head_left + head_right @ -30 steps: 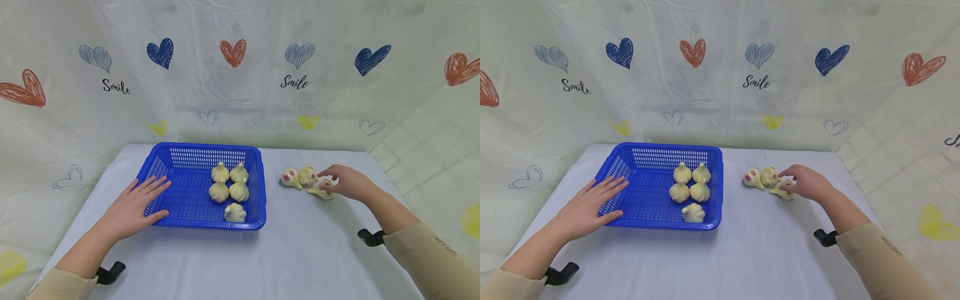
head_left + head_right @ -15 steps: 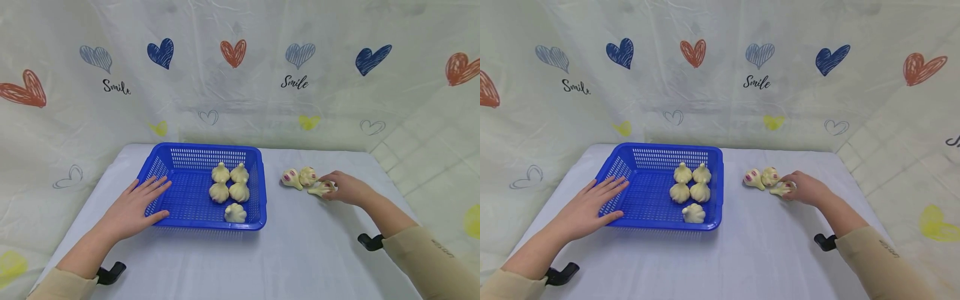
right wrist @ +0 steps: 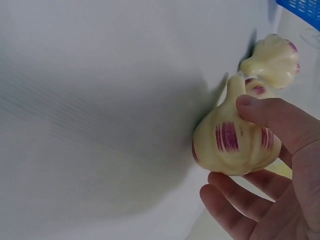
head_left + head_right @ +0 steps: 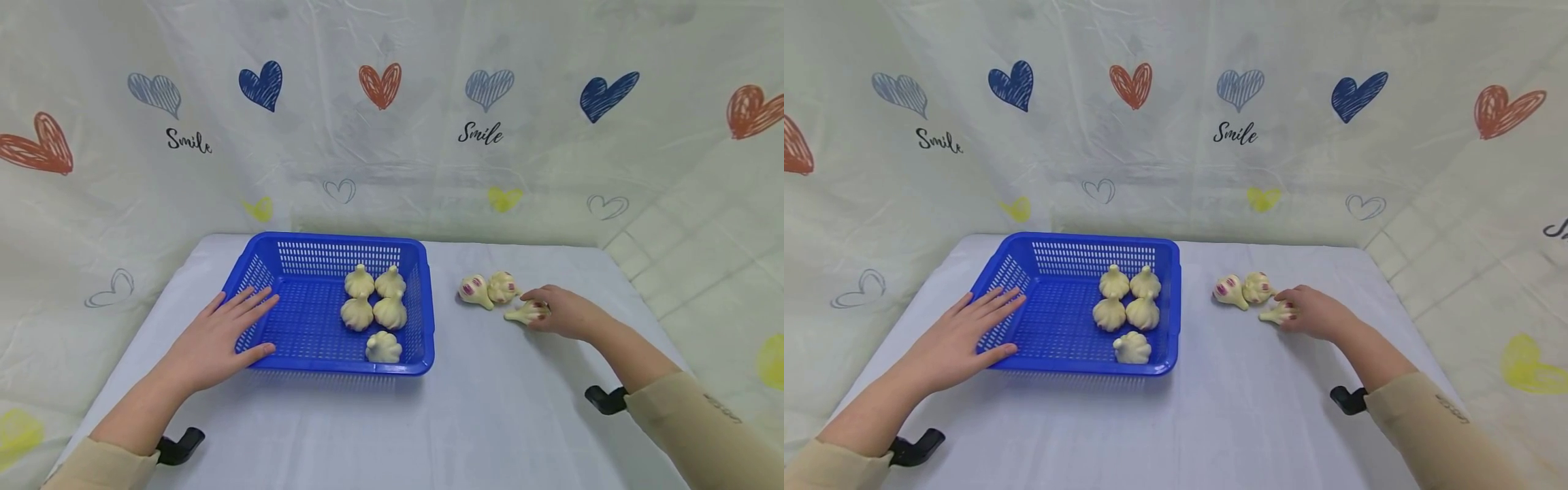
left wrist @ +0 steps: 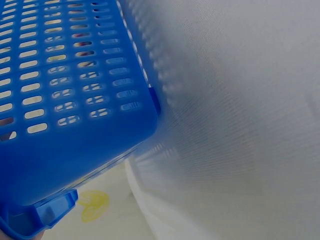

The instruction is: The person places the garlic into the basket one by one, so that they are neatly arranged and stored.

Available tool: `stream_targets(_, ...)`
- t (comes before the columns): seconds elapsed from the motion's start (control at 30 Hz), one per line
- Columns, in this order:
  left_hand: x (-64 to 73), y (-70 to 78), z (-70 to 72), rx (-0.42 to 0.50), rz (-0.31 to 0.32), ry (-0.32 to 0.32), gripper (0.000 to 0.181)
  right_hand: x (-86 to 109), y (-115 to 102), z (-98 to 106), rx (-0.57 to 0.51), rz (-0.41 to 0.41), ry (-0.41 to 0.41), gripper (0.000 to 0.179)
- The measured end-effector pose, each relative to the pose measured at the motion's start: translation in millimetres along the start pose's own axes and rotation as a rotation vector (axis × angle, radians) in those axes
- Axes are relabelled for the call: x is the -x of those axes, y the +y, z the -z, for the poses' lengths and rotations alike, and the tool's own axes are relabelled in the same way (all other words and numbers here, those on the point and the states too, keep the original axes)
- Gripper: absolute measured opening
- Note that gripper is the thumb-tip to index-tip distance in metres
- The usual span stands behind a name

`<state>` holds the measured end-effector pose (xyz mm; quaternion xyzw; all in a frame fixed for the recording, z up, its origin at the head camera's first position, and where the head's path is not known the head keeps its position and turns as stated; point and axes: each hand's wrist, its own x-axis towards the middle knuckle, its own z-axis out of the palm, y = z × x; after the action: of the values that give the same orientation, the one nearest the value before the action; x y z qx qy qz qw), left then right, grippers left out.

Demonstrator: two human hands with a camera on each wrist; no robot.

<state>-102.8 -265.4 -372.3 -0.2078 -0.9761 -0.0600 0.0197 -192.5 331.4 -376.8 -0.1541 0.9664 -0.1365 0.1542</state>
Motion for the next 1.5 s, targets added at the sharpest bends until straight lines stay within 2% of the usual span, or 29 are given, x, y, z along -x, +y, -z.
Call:
stream_targets(0.3,0.0,-0.8,2.2,0.0,0.002,-0.001,0.08,6.7,-8.8,-2.9,-0.04,0.003,0.002,0.048)
stream_targets(0.57,0.5,0.0,1.3,-0.002,-0.012,0.009,0.079,8.3,-13.3,-13.5,-0.078,0.095,0.065,0.044)
stream_targets(0.9,-0.9,-1.1,-1.6,-0.004,-0.001,-0.003,0.08,2.3,-34.9,-21.3,-0.173,0.176,0.053,0.048)
stream_targets(1.1,-0.6,-1.1,-1.6,-0.002,-0.002,-0.004,0.079,-4.1,-38.2,-28.9,-0.277,0.192,0.029,0.05)
stream_targets(1.3,-0.7,0.6,-0.4,-0.003,0.0,-0.003,0.08,-7.4,-34.0,-34.3,-0.391,0.171,-0.019,0.052)
stream_targets(1.5,0.1,0.5,0.3,-0.003,0.002,-0.001,0.08,-5.0,-28.5,-34.1,-0.389,0.137,-0.025,0.056)
